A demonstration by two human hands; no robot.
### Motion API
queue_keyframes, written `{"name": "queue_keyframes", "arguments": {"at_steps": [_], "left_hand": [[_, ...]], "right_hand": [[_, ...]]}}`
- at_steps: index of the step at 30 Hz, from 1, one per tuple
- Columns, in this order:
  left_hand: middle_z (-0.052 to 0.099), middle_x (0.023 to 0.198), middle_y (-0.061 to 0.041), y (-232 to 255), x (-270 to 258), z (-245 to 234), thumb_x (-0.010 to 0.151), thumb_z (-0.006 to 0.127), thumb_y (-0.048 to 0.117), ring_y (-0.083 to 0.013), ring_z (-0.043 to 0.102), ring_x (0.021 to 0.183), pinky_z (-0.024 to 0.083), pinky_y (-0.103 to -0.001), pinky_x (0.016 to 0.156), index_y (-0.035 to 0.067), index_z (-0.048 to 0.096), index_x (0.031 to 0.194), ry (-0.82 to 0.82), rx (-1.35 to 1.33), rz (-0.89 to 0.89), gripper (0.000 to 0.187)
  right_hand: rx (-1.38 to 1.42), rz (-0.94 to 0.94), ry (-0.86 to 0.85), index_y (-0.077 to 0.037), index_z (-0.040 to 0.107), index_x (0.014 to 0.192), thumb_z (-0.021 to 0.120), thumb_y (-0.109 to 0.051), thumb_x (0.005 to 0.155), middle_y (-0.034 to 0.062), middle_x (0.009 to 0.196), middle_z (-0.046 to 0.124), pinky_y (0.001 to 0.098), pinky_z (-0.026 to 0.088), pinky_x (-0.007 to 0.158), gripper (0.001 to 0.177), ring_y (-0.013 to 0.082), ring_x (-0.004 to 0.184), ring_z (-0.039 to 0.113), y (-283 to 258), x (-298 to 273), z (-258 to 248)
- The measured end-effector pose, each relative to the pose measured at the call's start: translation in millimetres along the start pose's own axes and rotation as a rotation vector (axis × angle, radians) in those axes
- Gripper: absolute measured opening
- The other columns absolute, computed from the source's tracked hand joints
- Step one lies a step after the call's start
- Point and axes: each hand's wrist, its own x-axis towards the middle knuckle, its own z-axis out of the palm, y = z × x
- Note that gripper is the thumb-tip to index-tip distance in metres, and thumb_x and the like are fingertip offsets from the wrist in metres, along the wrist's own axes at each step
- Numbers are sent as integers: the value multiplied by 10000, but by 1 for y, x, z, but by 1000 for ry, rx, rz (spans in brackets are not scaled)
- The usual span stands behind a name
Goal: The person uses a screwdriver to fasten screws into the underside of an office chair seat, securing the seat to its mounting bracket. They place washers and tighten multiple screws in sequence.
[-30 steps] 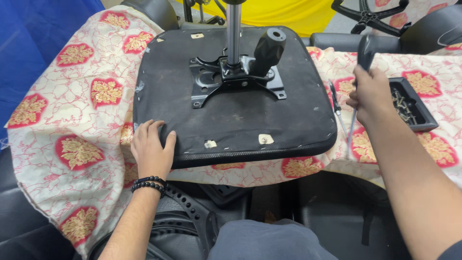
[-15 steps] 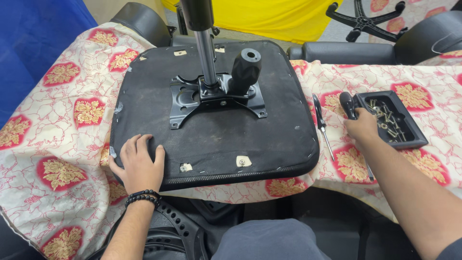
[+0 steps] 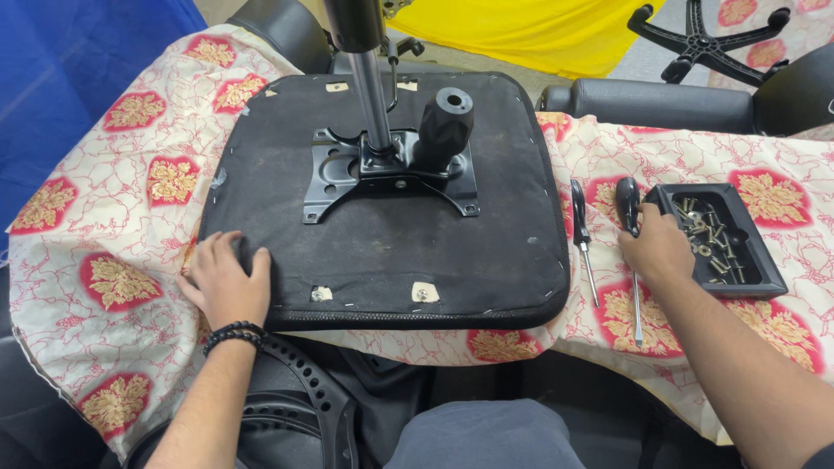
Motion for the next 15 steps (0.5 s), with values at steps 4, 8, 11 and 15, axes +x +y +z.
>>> {"name": "queue_keyframes", "arguments": {"at_steps": [4,8,11,15], "left_hand": [[449,1513,-180,-16,7,2,920,703,321,-389,339,1452,235,-567,1193,60,528,1422,30,-121,-56,592],[460,1467,-272,-32,21,1,936,695,348,-438,436,1373,340,-483,1148,-20,470,1439,0,-214,-266,662],[528,1410,-301,-48,29,2,953,659,415,-442,511,1320,379,-471,1113,-30,442,1466,-78,-236,-414,713],[586,1370,-290,-71,52,7,935,599,485,-410,570,1280,412,-451,1093,-15,435,1491,-228,-278,-475,766]], "right_hand": [[138,-71,194,-118,588,1356,788,-292,839,243,1243,578,522,496,899,581,426,1093,599,-6,-10,0],[373,-95,143,-70,634,1291,739,-285,911,183,1103,659,473,540,894,449,325,995,669,-36,-47,-5],[554,17,-125,-40,661,1241,675,-337,952,168,978,706,430,588,699,415,252,823,703,-67,-82,-18],[568,157,-256,-44,587,1267,636,-425,965,186,922,720,355,604,526,489,197,676,706,-96,-124,-38]]}}
